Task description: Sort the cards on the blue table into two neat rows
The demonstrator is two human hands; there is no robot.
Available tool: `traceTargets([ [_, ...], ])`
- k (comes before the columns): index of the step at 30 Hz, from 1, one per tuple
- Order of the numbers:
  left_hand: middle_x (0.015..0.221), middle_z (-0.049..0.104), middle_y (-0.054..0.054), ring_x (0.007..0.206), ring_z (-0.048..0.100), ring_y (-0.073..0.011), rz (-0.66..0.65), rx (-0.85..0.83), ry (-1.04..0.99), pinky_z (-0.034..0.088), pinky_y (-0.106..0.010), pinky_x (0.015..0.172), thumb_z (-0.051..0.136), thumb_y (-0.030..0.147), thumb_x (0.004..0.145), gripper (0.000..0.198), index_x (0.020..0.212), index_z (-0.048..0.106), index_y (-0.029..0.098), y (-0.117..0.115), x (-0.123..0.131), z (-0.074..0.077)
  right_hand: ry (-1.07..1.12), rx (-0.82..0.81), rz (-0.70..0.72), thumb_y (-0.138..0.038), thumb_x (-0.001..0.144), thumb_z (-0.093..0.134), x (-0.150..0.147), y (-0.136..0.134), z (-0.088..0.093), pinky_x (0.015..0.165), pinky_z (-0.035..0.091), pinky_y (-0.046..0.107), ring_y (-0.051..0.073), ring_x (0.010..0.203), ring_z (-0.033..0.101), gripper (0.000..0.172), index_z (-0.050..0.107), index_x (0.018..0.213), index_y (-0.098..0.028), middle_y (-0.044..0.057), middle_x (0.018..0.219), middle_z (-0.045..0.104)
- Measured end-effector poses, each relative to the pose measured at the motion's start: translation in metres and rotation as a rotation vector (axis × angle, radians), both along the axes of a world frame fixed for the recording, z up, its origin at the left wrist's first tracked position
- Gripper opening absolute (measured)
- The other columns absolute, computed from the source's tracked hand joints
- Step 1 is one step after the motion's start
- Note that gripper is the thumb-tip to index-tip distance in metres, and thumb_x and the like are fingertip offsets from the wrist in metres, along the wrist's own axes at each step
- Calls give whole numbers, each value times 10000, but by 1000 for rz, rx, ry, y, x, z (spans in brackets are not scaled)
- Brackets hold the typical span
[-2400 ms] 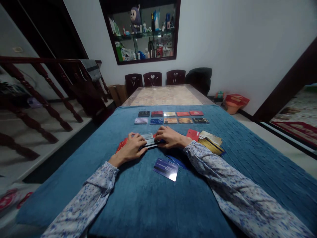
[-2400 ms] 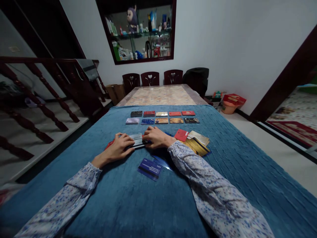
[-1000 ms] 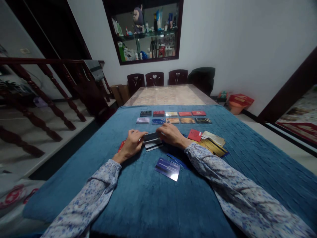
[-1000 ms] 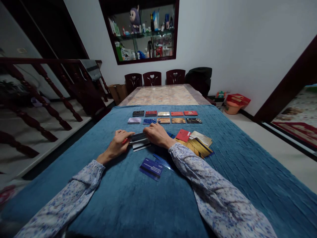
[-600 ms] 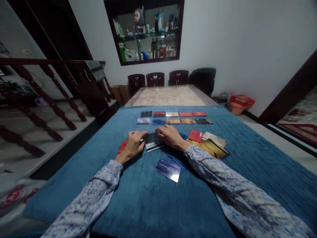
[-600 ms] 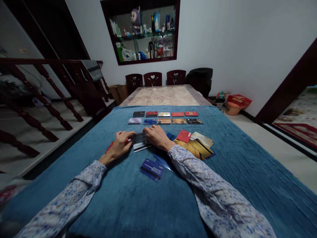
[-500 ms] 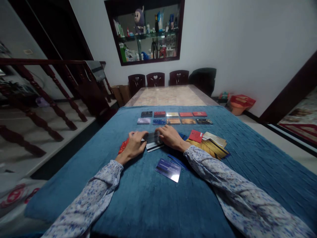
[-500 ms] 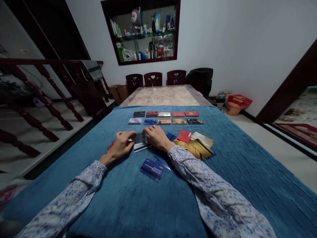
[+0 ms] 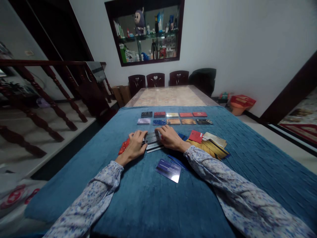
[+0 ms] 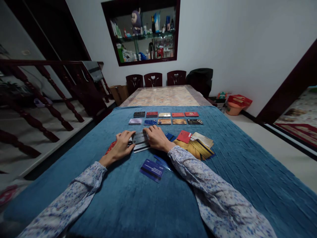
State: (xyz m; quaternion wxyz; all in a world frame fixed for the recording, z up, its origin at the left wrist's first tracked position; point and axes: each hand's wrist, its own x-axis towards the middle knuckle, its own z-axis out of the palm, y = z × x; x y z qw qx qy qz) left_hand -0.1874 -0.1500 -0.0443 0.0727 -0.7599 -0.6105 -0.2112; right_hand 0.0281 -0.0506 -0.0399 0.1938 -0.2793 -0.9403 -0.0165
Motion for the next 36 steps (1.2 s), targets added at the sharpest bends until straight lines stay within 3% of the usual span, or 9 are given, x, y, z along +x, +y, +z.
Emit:
traceTargets([
  [9,1292,668,-171,1227,597,-329,18,44,32,382,-517,1084,626,215,863,513,1369,555,161,4,-6,-5,4,26,-52,-169,852,648,-2,3,-5,894,399,376,296,1178,517,552,556,1395,-135,165,1263,674],
  [18,1286,693,-162,1176,641,-314,35,21,-14,378,-520,1098,657,246,867,505,1358,564,172,6,-10,-5,-32,-38,-47,-194,898,601,3,-1,11,875,376,365,284,1185,537,436,605,1329,-132,154,1244,705],
  [24,1296,673,-146,1239,591,-322,17,-35,-22,376,-515,1089,660,268,871,470,1329,593,182,6,-12,0,-82,-83,-18,-237,900,611,10,1,19,867,368,359,275,1167,541,377,629,1269,-160,132,1224,710],
  [30,1288,648,-134,1236,581,-319,1,-111,-49,383,-511,1077,676,293,852,478,1312,617,180,9,-15,8,-130,-122,10,-359,883,682,10,7,22,840,378,354,288,1162,535,478,619,1314,-164,140,1206,693],
  [36,1253,648,-123,1206,591,-306,-44,-194,-53,397,-504,1056,647,323,880,443,1299,618,185,12,-25,16,-173,-110,-6,-422,865,735,1,14,21,848,373,354,287,1127,546,451,668,1248,-195,118,1148,699],
])
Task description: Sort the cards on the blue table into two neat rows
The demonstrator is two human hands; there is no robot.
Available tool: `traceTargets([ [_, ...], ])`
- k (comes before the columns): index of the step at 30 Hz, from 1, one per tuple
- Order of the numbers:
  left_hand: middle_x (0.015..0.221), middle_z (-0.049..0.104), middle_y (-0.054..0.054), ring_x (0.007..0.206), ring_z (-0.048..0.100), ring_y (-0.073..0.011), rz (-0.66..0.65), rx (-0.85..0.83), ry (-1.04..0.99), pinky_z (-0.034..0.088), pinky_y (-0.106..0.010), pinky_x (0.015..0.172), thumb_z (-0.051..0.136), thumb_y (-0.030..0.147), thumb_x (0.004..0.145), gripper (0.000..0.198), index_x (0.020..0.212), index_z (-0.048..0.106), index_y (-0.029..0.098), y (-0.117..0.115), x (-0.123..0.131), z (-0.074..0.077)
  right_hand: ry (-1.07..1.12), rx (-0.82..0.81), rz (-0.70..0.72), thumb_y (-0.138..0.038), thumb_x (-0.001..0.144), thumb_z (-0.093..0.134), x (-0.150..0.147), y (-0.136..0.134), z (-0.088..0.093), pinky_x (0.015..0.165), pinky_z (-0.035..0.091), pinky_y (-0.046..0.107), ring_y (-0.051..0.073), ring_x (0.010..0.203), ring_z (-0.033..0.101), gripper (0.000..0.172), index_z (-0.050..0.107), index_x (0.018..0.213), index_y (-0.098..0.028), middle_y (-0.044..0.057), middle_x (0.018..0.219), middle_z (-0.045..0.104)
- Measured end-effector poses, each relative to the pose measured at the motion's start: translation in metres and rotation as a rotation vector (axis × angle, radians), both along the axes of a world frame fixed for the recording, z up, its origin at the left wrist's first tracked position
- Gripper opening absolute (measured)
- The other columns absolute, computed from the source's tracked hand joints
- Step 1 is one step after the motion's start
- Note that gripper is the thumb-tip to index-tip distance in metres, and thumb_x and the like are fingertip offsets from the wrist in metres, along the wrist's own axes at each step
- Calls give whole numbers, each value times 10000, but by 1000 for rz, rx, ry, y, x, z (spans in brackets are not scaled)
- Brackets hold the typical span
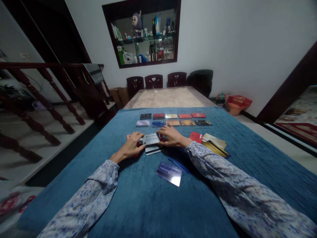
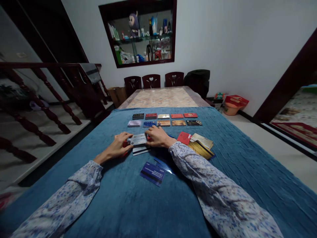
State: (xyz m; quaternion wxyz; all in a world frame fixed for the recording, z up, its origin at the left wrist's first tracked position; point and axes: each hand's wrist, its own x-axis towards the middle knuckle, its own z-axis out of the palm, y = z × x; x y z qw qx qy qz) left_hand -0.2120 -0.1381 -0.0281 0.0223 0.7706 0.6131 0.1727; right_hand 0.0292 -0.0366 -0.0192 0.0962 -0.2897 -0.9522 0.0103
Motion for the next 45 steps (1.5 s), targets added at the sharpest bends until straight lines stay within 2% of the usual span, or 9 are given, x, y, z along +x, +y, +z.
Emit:
traceTargets([
  [6,1224,644,-101,1174,609,-299,-45,-55,1,442,-480,1035,664,357,874,400,1240,646,198,4,-12,7,-34,-11,39,-460,856,740,-8,5,5,858,382,362,288,1104,556,391,706,1152,-207,108,1104,701],
  [14,1216,645,-100,1147,617,-285,-63,-87,33,454,-475,1038,647,370,882,392,1238,646,206,13,-27,16,-91,-36,64,-410,864,722,-20,7,21,854,409,357,287,1100,566,287,715,1063,-204,109,1103,708],
  [19,1226,638,-100,1157,614,-284,-75,-111,41,453,-472,1062,641,387,870,439,1271,644,209,20,-35,20,-125,-38,46,-454,855,744,-28,8,27,932,428,406,304,1153,568,335,725,1078,-205,115,1148,708],
  [23,1210,645,-103,1147,618,-284,-87,-102,36,471,-470,1048,653,371,855,418,1243,666,215,27,-43,22,-123,-52,46,-475,858,741,-35,12,28,931,439,411,306,1162,574,349,729,1082,-207,116,1162,708],
  [32,1257,621,-114,1154,606,-303,-84,-150,84,439,-510,1080,595,405,870,483,1302,640,194,50,-58,30,-146,-55,11,-448,895,698,-51,27,31,879,459,363,299,1179,568,304,734,1098,-225,113,1195,698],
  [38,1217,625,-104,1139,608,-296,-80,-137,102,451,-471,1059,601,377,858,467,1286,656,201,66,-64,35,-144,-61,2,-455,904,685,-62,42,33,918,478,397,309,1214,549,316,735,1105,-215,127,1225,693],
  [45,1259,612,-144,1208,570,-338,-44,-167,143,410,-563,1080,577,340,856,464,1293,639,196,89,-75,33,-134,-47,-12,-461,900,688,-76,62,35,944,490,430,325,1234,556,334,749,1120,-217,142,1248,692],
])
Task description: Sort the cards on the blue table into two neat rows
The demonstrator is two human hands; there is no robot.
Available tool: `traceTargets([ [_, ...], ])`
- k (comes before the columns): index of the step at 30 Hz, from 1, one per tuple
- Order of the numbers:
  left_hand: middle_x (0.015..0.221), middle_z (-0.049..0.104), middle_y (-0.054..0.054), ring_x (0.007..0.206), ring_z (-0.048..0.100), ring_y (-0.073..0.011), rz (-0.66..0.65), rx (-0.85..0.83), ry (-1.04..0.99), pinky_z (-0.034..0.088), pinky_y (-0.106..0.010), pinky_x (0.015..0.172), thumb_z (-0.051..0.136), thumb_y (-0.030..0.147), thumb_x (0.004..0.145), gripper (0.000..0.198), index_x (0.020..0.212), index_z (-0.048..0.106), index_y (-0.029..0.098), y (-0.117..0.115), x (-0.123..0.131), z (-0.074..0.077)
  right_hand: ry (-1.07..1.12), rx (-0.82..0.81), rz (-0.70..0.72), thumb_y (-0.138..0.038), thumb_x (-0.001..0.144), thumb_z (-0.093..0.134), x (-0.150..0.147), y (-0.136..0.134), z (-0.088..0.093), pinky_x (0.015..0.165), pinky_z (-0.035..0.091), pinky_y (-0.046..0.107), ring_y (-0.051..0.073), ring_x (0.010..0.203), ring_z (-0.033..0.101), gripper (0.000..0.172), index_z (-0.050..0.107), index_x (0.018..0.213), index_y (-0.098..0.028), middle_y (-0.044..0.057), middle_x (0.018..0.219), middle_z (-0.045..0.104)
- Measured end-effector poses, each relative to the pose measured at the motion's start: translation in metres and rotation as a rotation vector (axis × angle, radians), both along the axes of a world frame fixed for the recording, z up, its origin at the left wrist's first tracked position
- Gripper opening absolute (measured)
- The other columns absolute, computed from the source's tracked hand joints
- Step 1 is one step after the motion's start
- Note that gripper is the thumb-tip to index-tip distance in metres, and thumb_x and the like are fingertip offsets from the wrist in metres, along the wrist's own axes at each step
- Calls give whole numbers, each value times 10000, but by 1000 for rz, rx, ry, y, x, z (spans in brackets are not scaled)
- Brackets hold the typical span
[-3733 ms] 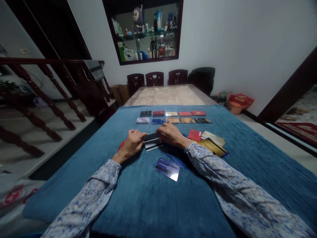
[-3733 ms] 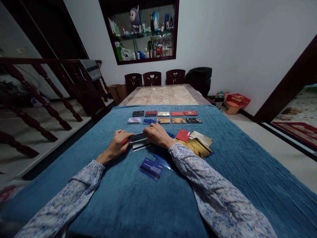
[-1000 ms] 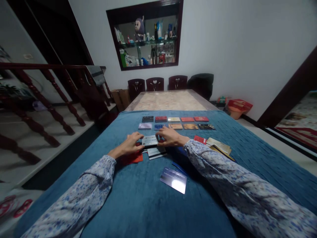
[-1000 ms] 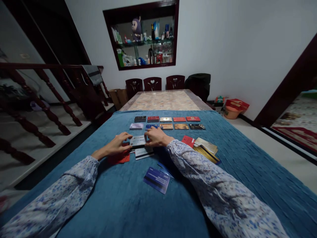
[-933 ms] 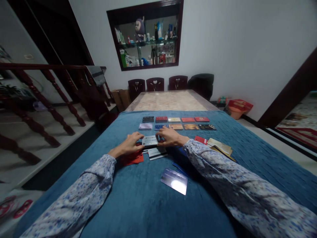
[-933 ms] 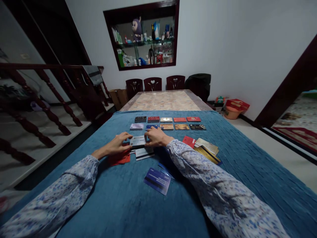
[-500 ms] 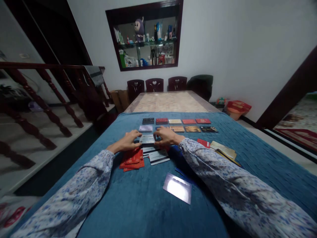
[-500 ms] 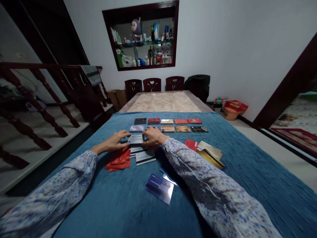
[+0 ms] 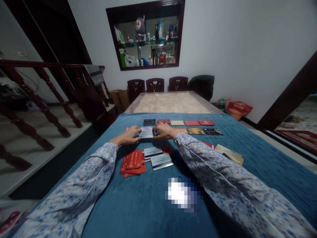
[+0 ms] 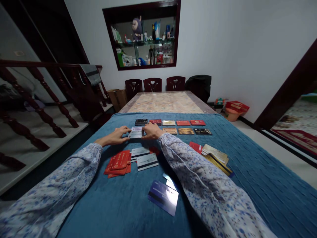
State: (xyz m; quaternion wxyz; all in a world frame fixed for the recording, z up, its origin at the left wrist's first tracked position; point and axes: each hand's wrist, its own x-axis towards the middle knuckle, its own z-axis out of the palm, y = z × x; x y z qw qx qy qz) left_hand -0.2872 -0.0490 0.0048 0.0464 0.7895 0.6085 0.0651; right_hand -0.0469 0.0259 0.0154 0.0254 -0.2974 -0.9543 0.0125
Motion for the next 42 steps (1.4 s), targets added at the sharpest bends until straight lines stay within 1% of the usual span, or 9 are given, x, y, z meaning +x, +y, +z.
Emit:
traceTargets([
  [5,1288,598,-144,1243,552,-350,15,7,16,399,-583,1088,582,322,853,478,1317,626,219,16,-6,-1,-4,1,-28,-433,889,703,-9,11,0,941,503,412,330,1254,561,318,769,1125,-231,141,1255,702],
  [8,1291,594,-149,1264,544,-350,27,-2,41,403,-590,1082,572,298,858,467,1315,620,218,25,-8,-1,-11,-1,-48,-418,882,703,-13,15,2,949,507,409,324,1242,581,339,768,1147,-218,142,1283,701],
  [13,1303,594,-149,1273,555,-355,56,0,38,425,-599,1082,597,278,839,437,1270,636,220,40,-8,-3,-35,-10,-53,-420,873,688,-17,24,3,971,504,406,318,1233,612,350,780,1145,-219,133,1279,720],
  [16,1319,596,-145,1271,560,-348,69,-19,47,434,-596,1086,593,261,823,441,1260,637,223,47,-7,-5,-51,-17,-64,-422,868,687,-21,31,2,984,509,436,330,1224,630,379,777,1165,-205,151,1289,719],
  [22,1381,589,-149,1288,560,-323,78,-53,55,428,-554,1120,564,266,840,469,1301,625,209,57,-7,-6,-75,-29,-109,-420,857,699,-28,41,0,1033,484,469,344,1245,631,404,765,1199,-217,160,1297,723],
  [26,1331,630,-149,1229,604,-325,76,-47,25,464,-488,1096,593,259,805,444,1236,668,184,62,-8,-7,-75,-57,-126,-432,849,712,-29,43,2,1023,489,455,337,1215,651,419,760,1212,-229,149,1292,730],
  [31,1275,658,-150,1147,639,-304,47,-60,50,510,-403,1034,602,282,795,401,1169,691,167,66,-8,-10,-89,-83,-135,-430,837,726,-30,45,2,967,516,404,329,1171,681,454,755,1232,-209,151,1261,739],
  [37,1208,683,-132,1077,652,-279,32,-39,68,533,-369,1005,615,282,761,399,1135,698,169,69,-8,-12,-105,-110,-119,-419,828,737,-34,49,0,930,521,369,320,1145,693,462,757,1231,-192,141,1232,754],
  [42,1166,687,-135,1024,667,-284,38,-35,71,549,-365,965,612,268,735,350,1055,707,161,69,-6,-10,-134,-109,-132,-387,844,723,-35,44,5,914,516,335,306,1142,698,441,756,1236,-190,144,1232,758],
])
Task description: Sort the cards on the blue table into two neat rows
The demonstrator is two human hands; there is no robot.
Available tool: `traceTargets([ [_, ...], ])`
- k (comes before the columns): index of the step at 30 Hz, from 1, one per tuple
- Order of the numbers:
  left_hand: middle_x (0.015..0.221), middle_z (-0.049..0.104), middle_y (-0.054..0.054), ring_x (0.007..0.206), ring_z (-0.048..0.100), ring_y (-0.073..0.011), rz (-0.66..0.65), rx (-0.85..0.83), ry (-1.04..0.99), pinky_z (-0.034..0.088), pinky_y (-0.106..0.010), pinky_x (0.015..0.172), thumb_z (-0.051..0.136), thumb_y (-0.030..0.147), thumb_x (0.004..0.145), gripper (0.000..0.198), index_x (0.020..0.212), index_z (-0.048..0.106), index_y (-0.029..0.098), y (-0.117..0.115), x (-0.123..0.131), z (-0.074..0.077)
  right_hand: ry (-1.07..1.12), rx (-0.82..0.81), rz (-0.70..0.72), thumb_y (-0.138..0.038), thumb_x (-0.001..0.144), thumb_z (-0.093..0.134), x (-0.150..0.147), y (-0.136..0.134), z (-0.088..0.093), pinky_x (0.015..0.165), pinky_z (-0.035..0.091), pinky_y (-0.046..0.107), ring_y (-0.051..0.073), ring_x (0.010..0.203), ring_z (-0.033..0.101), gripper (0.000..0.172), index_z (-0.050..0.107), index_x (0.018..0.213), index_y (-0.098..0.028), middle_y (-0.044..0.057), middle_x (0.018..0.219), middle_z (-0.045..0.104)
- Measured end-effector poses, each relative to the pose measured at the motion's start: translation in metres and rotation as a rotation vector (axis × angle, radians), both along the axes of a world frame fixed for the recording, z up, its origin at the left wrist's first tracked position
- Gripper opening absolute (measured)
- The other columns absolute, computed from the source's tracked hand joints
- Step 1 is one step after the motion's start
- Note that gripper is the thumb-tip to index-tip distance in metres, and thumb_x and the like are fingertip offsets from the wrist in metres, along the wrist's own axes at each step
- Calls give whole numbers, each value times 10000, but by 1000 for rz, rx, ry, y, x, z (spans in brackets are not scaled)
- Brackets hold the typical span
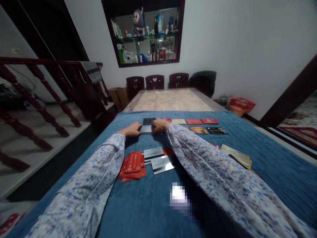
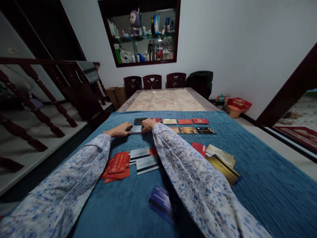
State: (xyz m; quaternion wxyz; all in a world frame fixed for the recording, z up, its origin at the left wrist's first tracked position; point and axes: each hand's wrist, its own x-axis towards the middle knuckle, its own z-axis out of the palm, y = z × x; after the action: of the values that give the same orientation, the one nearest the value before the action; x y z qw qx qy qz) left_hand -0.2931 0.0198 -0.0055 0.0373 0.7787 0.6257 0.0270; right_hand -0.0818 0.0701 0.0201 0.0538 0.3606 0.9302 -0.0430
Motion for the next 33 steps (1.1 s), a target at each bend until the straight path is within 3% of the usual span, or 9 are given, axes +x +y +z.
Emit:
traceTargets([
  [6,1103,692,-117,967,664,-261,-1,-33,33,550,-334,895,592,260,709,317,981,707,145,1,4,3,-29,-6,-1,-386,842,711,-1,-2,4,911,523,329,309,1149,701,473,745,1261,-167,160,1251,749],
  [14,995,706,-98,881,656,-247,4,-33,-5,536,-322,812,593,233,678,262,902,697,146,0,6,3,-10,-11,-2,-363,808,712,-7,7,-6,885,541,322,317,1137,707,473,761,1230,-155,164,1231,754],
  [33,1174,678,-144,1082,651,-298,87,-34,-34,532,-374,972,613,228,703,395,1086,646,142,-6,3,-3,-33,47,-6,-354,816,724,-3,-2,-1,1040,477,474,362,1206,666,493,733,1269,-159,192,1287,727],
])
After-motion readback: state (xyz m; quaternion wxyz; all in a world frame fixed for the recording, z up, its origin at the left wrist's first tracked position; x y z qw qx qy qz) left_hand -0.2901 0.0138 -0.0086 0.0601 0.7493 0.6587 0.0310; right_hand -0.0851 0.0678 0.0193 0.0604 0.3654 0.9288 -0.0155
